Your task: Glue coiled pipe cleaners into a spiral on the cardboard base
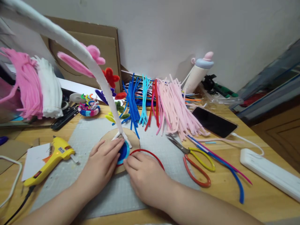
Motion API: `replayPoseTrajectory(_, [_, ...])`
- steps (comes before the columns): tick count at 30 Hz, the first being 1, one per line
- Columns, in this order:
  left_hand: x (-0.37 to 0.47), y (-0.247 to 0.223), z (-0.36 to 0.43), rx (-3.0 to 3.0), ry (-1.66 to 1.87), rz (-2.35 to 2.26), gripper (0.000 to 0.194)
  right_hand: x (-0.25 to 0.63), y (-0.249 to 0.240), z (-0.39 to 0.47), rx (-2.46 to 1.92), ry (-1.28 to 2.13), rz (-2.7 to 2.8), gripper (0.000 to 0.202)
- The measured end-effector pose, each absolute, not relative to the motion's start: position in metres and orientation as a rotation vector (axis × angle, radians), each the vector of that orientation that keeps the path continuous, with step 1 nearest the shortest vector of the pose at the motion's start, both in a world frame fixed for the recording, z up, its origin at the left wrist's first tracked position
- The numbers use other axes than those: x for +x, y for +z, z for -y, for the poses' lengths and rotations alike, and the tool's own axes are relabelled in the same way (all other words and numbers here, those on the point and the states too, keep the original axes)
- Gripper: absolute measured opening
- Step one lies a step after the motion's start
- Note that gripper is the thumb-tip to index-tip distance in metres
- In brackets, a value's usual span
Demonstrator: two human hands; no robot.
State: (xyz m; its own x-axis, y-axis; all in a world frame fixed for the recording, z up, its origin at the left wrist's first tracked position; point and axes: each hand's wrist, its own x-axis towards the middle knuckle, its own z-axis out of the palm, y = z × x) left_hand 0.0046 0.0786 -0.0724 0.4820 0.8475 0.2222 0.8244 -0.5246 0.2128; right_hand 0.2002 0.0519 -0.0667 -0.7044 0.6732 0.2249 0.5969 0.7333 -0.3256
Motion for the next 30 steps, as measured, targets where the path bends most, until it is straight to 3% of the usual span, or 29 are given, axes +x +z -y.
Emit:
replayPoseTrajectory(5, [-0.008, -0.072, -0.084, 2.371, 0.77, -1.691, 0.045, 0.201, -0.064, -0.053, -0.982, 0.354, 2.632, 0.03])
replayPoseTrajectory(11, [0.0, -0.076, -0.075, 2.624, 0.408, -1.586, 0.061, 0.201, -0.067, -0.053, -1.009, 0.38, 2.616, 0.03])
replayPoseTrajectory(16, [0.004, -0.079, -0.073, 2.744, 0.324, -1.517, 0.074, 0.2, -0.071, -0.053, -0.987, 0.384, 2.614, 0.024])
replayPoseTrajectory(30, [-0.011, -0.076, -0.077, 2.701, 0.242, -1.333, 0.078, 0.201, -0.066, -0.054, -0.97, 0.354, 2.59, 0.026])
